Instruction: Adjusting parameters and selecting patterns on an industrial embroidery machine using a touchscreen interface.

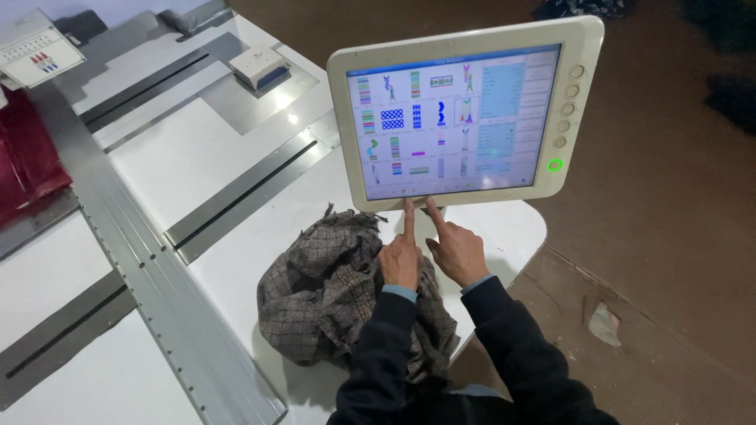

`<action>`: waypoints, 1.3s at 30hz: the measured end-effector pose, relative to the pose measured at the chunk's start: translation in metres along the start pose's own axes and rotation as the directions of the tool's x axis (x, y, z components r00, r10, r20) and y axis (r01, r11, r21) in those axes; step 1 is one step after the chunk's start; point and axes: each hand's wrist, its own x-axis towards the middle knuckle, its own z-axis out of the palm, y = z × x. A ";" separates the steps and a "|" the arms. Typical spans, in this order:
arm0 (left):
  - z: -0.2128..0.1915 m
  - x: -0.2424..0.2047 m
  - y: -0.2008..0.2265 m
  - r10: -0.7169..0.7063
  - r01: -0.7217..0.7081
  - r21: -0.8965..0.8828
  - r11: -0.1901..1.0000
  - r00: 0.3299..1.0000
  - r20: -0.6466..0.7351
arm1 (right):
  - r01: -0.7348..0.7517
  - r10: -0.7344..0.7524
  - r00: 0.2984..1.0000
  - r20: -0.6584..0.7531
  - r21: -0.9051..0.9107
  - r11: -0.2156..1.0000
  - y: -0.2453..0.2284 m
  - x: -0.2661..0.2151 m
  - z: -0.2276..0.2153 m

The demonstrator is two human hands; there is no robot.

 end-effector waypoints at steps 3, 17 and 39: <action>-0.003 -0.001 0.001 0.018 -0.017 0.048 0.999 1.000 -0.016 | 0.015 -0.011 0.997 -0.074 0.061 0.998 0.014 0.006 0.002; -0.008 0.001 0.001 0.011 -0.013 0.054 0.998 0.999 0.033 | -0.071 0.107 0.944 -0.311 0.125 0.990 0.045 0.019 -0.033; -0.009 0.003 0.007 -0.046 0.041 0.055 0.998 0.996 0.082 | -0.030 0.028 0.998 0.048 0.046 0.999 0.007 0.001 -0.050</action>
